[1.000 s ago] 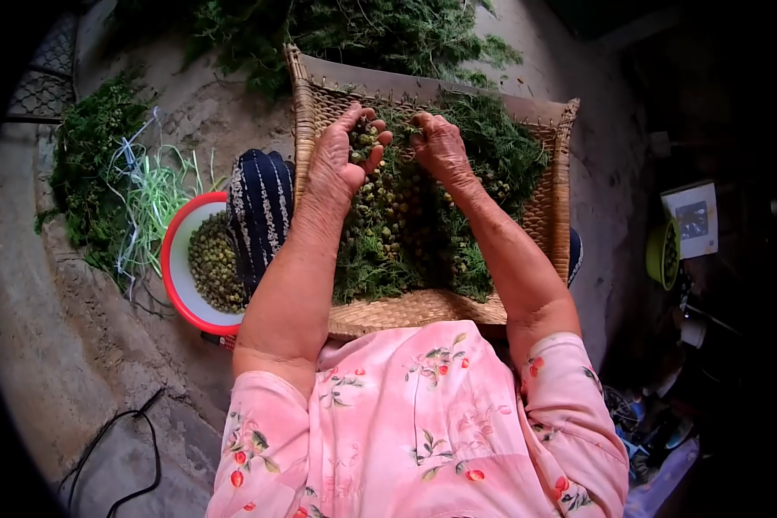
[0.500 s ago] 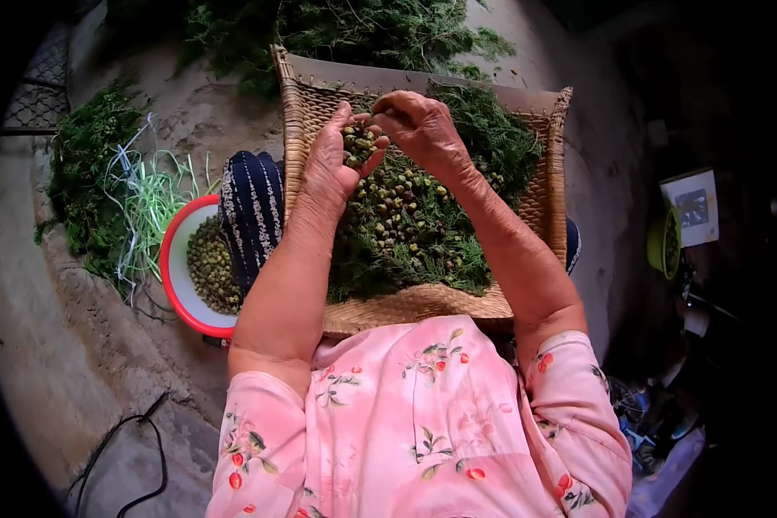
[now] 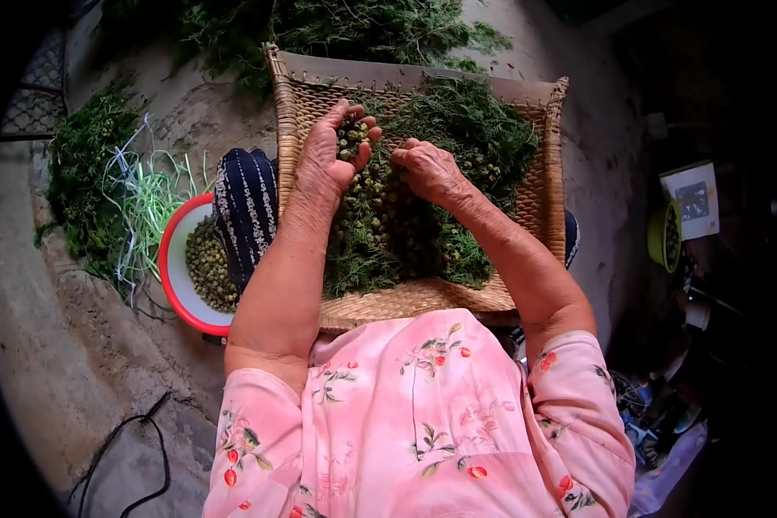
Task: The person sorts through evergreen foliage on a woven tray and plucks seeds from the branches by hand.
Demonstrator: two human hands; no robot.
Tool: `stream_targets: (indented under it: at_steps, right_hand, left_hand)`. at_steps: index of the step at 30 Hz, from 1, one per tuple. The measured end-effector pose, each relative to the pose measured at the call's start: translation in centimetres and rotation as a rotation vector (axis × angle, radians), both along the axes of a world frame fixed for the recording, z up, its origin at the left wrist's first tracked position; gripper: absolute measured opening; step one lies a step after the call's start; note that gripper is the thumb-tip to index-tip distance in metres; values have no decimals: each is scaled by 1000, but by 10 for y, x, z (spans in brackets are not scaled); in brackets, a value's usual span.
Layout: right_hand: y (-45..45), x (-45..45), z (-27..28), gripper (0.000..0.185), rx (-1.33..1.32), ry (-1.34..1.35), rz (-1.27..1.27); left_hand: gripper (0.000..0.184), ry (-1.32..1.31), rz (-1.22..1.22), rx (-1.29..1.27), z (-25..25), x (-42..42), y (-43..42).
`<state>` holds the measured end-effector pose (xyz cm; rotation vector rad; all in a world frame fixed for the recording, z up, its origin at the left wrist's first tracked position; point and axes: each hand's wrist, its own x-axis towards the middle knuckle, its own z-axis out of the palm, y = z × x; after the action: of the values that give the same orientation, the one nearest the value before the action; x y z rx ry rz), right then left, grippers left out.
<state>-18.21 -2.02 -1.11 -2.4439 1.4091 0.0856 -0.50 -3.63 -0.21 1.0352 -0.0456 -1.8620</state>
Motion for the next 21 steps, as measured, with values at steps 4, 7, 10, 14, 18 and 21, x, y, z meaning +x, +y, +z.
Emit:
stream_targets:
  at_steps: [4, 7, 10, 14, 18, 21]
  right_hand:
    - [4, 5, 4, 18, 54, 6, -49]
    - [5, 5, 2, 17, 80, -23, -111]
    - [4, 1, 0, 18, 103, -58, -178]
    - [-5, -11, 1, 21, 203, -226, -329]
    - [-12, -15, 21, 21, 33, -589, -319]
    - [-5, -1, 38, 21, 18, -701, -263]
  left_hand:
    - [30, -43, -40, -3, -1, -4, 2]
    - [31, -54, -56, 8, 4, -8, 5]
    - [34, -45, -78, -5, -6, -11, 5]
    - [35, -28, -97, -1, -11, -15, 7]
    - [36, -118, -136, 32, -10, -22, 11]
    - [38, -182, -99, 117, 13, -36, 18]
